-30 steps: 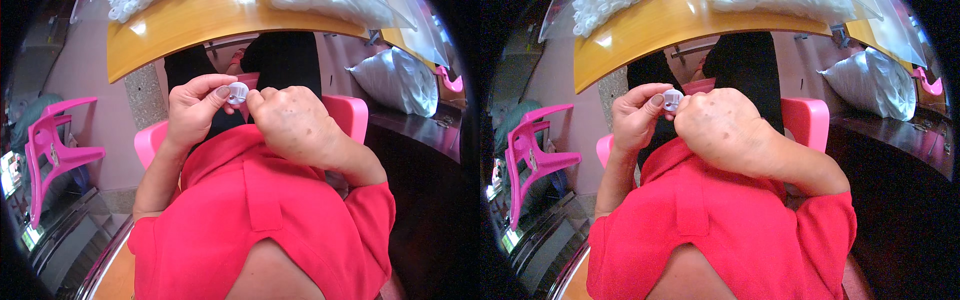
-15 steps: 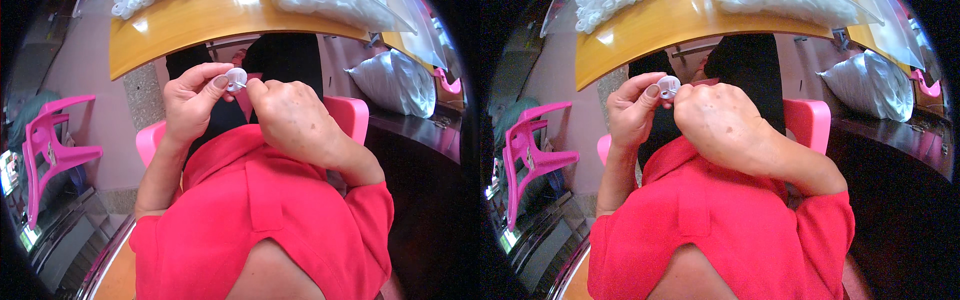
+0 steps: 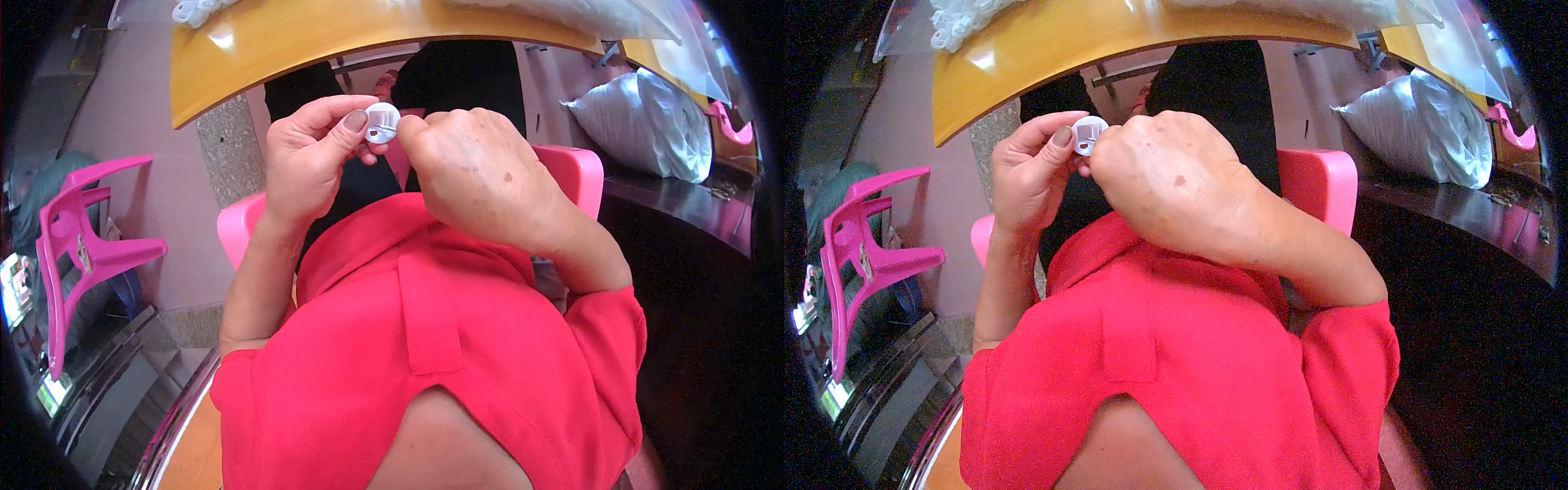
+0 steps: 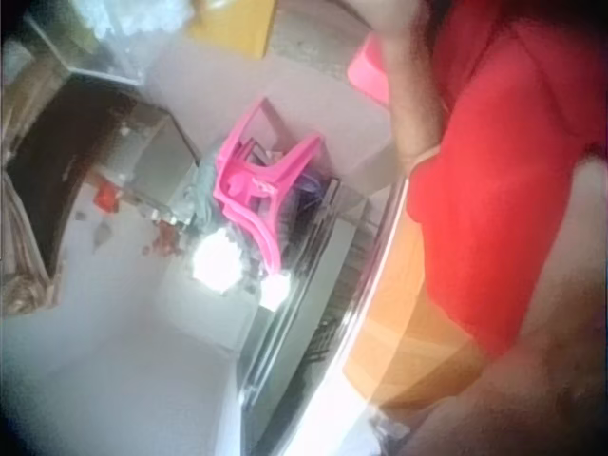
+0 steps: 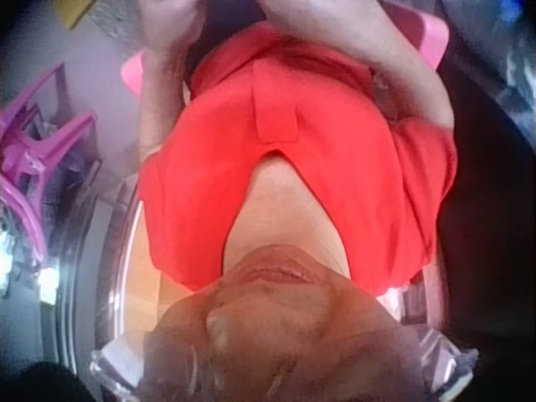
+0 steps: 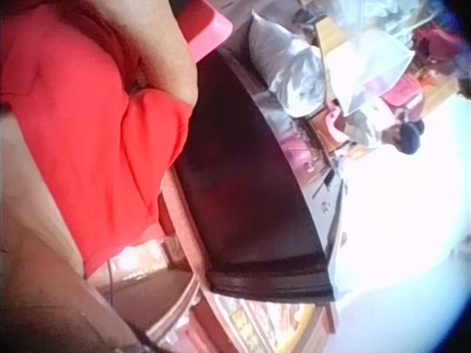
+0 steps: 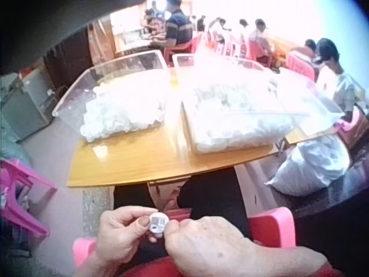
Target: The person reaches into a bin to retrieve a white plastic component, uses a metal tool to poke through its center, and then places the piece into a separate container.
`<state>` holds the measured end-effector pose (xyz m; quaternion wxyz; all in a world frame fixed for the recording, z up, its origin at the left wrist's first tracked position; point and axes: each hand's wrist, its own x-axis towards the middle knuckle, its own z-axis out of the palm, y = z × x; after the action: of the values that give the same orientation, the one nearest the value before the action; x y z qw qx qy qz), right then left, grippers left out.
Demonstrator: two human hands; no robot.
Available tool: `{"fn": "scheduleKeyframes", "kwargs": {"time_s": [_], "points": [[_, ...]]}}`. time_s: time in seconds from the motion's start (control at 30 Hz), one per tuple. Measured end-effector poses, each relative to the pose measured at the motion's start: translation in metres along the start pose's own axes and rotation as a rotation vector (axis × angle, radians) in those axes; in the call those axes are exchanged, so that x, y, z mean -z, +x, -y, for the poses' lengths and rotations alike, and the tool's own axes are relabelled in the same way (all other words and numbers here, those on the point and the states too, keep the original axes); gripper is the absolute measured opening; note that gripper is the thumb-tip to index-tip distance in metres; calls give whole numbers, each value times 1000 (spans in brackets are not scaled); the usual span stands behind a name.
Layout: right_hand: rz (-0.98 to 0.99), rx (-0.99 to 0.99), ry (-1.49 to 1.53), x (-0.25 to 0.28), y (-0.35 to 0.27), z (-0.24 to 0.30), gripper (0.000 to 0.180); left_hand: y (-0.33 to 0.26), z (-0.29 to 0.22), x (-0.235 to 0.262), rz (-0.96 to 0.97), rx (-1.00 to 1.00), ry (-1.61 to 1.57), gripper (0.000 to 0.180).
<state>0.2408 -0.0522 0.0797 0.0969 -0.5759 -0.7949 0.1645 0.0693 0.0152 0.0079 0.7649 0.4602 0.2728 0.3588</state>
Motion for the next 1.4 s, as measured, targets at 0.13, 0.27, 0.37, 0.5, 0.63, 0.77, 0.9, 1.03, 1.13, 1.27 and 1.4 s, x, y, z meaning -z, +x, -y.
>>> {"fn": "scheduleKeyframes", "kwargs": {"time_s": [0.13,0.27,0.37,0.5,0.63,0.77,0.9,1.03,1.13,1.27,1.4], "points": [[169,-57,3,7,3,3,17,1,3,0,-21,0,92,19],[160,-48,9,4,6,-5,18,-2,6,1,-17,-4,147,17],[200,28,122,10,10,-15,16,-3,6,1,-2,7,149,17],[224,54,170,5,13,-22,17,-4,8,1,-19,17,138,16],[179,76,94,0,8,-17,14,-6,4,-3,-48,28,122,16],[2,183,-140,-14,3,-2,12,-4,6,-1,-108,7,109,15],[36,136,-253,-23,1,8,15,-1,5,2,-112,35,125,15],[31,150,-251,-22,4,10,14,-4,3,4,-121,39,170,13],[91,157,-152,-18,4,4,12,-4,1,1,-121,52,252,11],[104,73,-29,1,11,-11,14,7,-17,-8,-155,-114,470,10],[-180,-46,138,5,-4,-34,17,40,-78,-3,-423,-461,749,16]]}}
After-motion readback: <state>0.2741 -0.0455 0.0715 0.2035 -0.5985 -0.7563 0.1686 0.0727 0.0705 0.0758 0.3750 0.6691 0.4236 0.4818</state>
